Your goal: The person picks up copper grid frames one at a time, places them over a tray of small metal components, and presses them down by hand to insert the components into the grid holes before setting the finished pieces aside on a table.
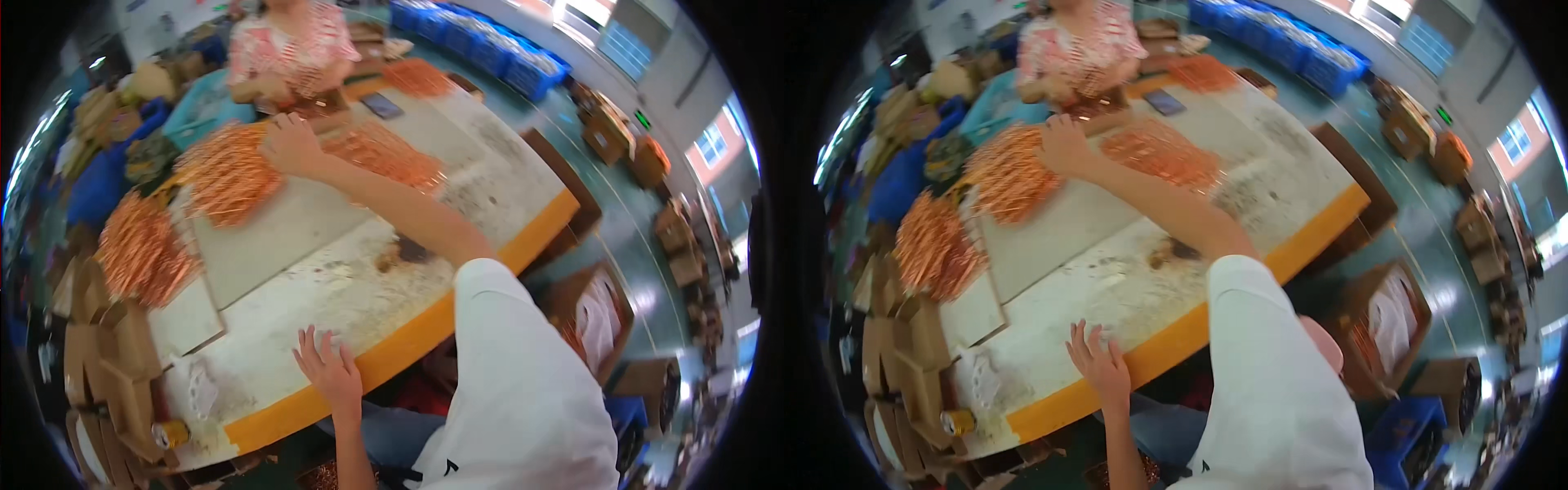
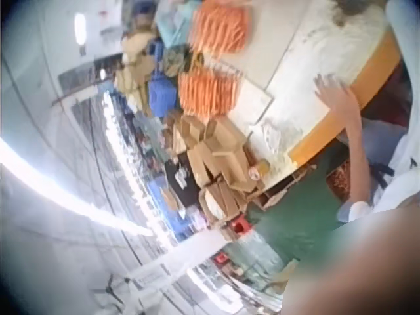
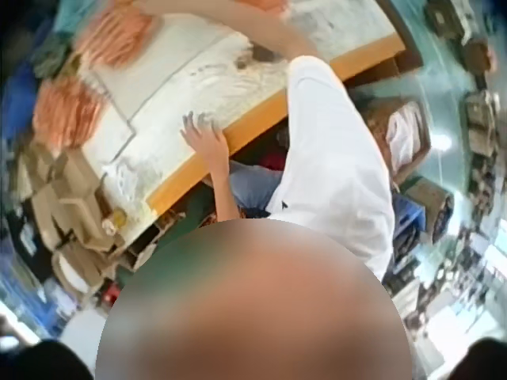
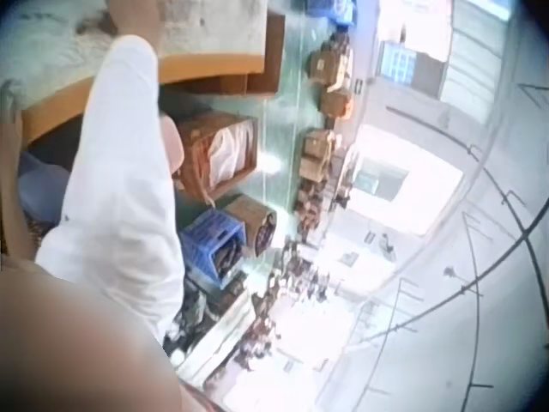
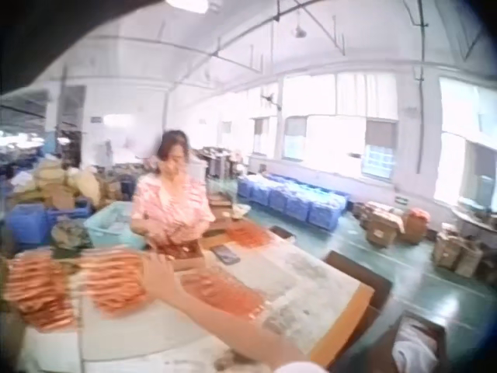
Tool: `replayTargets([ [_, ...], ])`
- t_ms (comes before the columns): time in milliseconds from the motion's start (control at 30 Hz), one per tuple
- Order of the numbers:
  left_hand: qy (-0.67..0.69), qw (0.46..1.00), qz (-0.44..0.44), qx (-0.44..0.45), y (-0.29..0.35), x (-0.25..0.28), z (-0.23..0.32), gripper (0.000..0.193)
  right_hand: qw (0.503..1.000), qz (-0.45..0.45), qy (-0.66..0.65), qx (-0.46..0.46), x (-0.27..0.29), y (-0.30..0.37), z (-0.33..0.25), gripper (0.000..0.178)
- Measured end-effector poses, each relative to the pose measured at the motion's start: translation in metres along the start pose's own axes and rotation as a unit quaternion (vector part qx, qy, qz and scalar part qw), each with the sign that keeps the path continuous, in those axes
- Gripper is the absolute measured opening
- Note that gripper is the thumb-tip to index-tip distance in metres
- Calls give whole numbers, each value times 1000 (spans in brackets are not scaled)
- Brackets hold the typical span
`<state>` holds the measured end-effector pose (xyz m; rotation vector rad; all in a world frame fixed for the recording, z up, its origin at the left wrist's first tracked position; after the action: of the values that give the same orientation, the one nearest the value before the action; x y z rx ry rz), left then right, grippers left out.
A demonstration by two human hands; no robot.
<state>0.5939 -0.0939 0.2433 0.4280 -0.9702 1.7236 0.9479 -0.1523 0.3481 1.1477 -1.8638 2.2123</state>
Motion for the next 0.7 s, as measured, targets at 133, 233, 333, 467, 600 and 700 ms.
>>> replayTargets([
  [133, -95, 992, -69, -42, -16, -28, 12, 27, 984, -109, -142, -1, 155, 135, 83, 20],
  [233, -80, 995, -43, -27, -10, -23, 3, 24, 973, -144, 22, -181, 327, 280, 176, 20],
  [333, -56, 996, -51, -55, -16, -41, 8, 24, 851, -98, 188, -480, 505, 461, 255, 24],
  [467, -104, 987, -57, -111, -10, -50, 9, 26, 682, -329, 271, -595, 618, 662, 254, 25],
  [600, -119, 988, -41, -89, 0, -38, -5, 25, 656, -466, 155, -573, 603, 801, 262, 31],
  [700, -121, 985, -18, -118, 16, -37, 21, 24, 620, -435, 137, -638, 574, 827, 289, 40],
])
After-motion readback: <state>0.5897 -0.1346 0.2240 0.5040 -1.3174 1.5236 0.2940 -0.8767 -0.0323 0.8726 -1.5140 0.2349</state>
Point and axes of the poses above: each hand's wrist, its own y-axis away from the middle knuckle, its own x-axis out of the back of the hand, z = x × y, the point moved 4 cm from there along -y, towards the middle knuckle, and after that the axes turned 9 degrees about y, right-handed, at the moved point
